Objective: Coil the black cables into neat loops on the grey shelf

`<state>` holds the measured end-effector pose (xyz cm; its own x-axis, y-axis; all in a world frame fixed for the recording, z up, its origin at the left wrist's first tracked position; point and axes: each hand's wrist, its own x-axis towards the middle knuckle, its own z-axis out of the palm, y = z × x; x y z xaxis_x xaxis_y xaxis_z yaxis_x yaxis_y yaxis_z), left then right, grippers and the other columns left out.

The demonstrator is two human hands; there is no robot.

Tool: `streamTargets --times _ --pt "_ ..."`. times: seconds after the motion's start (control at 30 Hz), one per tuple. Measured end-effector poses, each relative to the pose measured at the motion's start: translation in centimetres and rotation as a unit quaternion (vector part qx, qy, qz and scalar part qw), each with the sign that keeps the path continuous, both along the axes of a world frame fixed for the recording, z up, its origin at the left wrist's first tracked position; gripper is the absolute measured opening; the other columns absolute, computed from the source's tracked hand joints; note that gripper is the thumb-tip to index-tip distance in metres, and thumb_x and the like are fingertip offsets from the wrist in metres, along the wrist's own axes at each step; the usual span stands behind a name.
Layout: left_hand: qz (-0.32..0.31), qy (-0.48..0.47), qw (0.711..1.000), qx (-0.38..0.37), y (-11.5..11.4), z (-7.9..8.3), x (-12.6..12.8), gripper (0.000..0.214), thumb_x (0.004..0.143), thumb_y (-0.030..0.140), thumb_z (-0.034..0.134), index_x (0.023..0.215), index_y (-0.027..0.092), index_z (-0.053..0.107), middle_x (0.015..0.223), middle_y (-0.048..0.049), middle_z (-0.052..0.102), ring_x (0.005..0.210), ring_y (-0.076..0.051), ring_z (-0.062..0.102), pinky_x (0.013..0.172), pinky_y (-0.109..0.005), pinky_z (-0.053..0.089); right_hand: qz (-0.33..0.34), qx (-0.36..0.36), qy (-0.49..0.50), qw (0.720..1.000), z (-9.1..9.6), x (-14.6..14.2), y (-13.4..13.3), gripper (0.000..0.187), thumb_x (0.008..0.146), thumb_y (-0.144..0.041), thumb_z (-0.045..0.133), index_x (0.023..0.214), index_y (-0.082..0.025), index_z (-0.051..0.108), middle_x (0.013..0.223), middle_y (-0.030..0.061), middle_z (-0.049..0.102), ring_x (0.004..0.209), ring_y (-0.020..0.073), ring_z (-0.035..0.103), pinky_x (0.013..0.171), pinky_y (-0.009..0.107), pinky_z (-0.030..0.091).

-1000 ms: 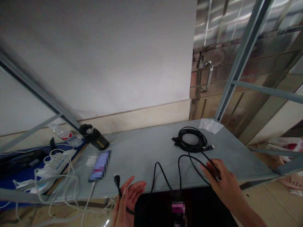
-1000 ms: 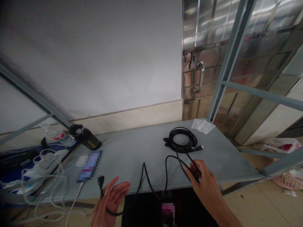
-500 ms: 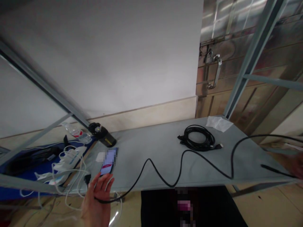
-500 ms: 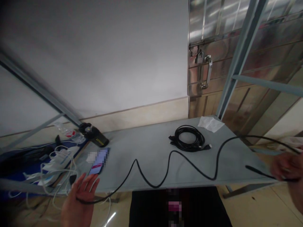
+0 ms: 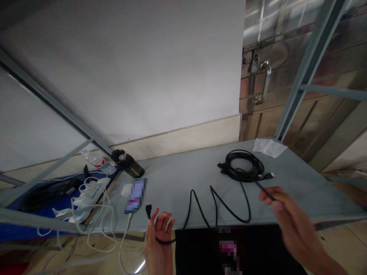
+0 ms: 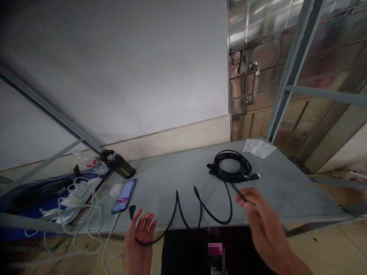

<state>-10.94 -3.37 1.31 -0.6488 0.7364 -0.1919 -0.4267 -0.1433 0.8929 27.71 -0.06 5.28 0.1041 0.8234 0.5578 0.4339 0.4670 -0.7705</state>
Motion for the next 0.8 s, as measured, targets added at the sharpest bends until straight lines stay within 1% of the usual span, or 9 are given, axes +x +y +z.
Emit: streamTargets --times 0.1,0.2,0.27,0.33,0.43,0.53,0.6,0.67,0.8 --pt "-0.031 -0.052 0.998 -0.015 -0.7 -0.6 1.7 0.059 0.083 0.065 0.089 0.13 0.031 0.079 0.117 -0.0077 0.084 0.117 -0.03 0.08 0.096 -0.041 0.065 0.124 0.022 -0.089 0.988 -1.3 -8.1 -0.7 0.022 0.112 -0.023 0.051 0.126 -0.03 0.068 0.129 0.0091 0.073 0.12 0.0263 0.073 0.105 0.04 0.064" --pt "-0.094 -0.104 0.989 -0.045 -1.4 -0.8 3.0 0.066 0.078 0.074 0.091 0.126 0.03 0.081 0.124 -0.013 0.084 0.123 -0.037 0.079 0.099 -0.049 0.065 0.2 0.031 -0.157 0.967 -3.6 -14.7 -2.0 0.033 0.106 -0.007 0.05 0.129 -0.026 0.066 0.129 0.0092 0.072 0.116 0.0257 0.072 0.105 0.041 0.063" --pt "-0.119 -0.103 0.986 -0.049 -1.9 -0.8 3.8 0.073 0.075 0.08 0.089 0.126 0.028 0.081 0.117 -0.0143 0.085 0.117 -0.039 0.081 0.1 -0.053 0.065 0.235 0.044 -0.192 0.952 -5.4 -17.4 -2.7 0.037 0.1 -0.004 0.057 0.13 -0.024 0.066 0.126 0.0081 0.074 0.114 0.0272 0.072 0.104 0.044 0.063" --pt "-0.126 -0.06 0.989 -0.049 -2.5 -0.7 4.5 0.076 0.077 0.075 0.091 0.134 0.027 0.078 0.108 -0.0116 0.084 0.11 -0.036 0.082 0.1 -0.05 0.064 0.259 0.055 -0.21 0.941 -6.8 -18.7 -3.2 0.042 0.097 -0.005 0.063 0.135 -0.022 0.065 0.129 0.0082 0.074 0.114 0.0283 0.071 0.103 0.045 0.063" --pt "-0.12 0.016 0.991 -0.052 -2.6 -0.5 5.0 0.078 0.079 0.057 0.097 0.145 0.026 0.071 0.085 -0.0018 0.076 0.094 -0.026 0.08 0.088 -0.036 0.063 0.262 0.049 -0.214 0.94 -7.5 -18.3 -2.9 0.037 0.099 -0.006 0.067 0.131 -0.023 0.066 0.124 0.0053 0.075 0.108 0.0255 0.072 0.098 0.041 0.064" --pt "-0.119 0.065 0.99 -0.03 -1.2 -0.4 4.5 0.073 0.082 0.054 0.095 0.141 0.021 0.069 0.067 0.0061 0.059 0.07 -0.018 0.068 0.072 -0.031 0.058 0.228 0.021 -0.229 0.946 -7.0 -16.0 -1.4 0.027 0.101 -0.004 0.067 0.117 -0.025 0.069 0.115 0.0018 0.074 0.104 0.0228 0.071 0.099 0.04 0.062" --pt "-0.115 0.115 0.986 -0.02 0.6 -0.5 3.6 0.071 0.084 0.056 0.092 0.14 0.019 0.066 0.066 0.0076 0.056 0.062 -0.015 0.061 0.066 -0.03 0.054 0.198 0.022 -0.25 0.948 -6.7 -13.7 0.1 0.025 0.103 -0.003 0.063 0.115 -0.024 0.069 0.117 0.0031 0.073 0.108 0.0229 0.071 0.102 0.041 0.061" --pt "-0.105 0.181 0.977 -0.03 2.7 -0.8 2.4 0.076 0.086 0.06 0.089 0.143 0.018 0.06 0.069 0.0063 0.061 0.063 -0.017 0.062 0.067 -0.031 0.055 0.157 0.036 -0.269 0.95 -6.8 -11.1 2.0 0.023 0.105 -0.007 0.06 0.118 -0.024 0.069 0.121 0.0059 0.073 0.112 0.0244 0.071 0.104 0.043 0.061" --pt "-0.068 0.327 0.94 -0.066 7.0 -1.9 -0.1 0.098 0.088 0.066 0.081 0.159 0.012 0.042 0.086 -0.0013 0.07 0.081 -0.025 0.072 0.084 -0.041 0.061 0.038 0.052 -0.29 0.955 -7.8 -5.4 6.2 0.022 0.112 -0.022 0.055 0.128 -0.025 0.07 0.133 0.011 0.071 0.124 0.0293 0.07 0.11 0.05 0.059"
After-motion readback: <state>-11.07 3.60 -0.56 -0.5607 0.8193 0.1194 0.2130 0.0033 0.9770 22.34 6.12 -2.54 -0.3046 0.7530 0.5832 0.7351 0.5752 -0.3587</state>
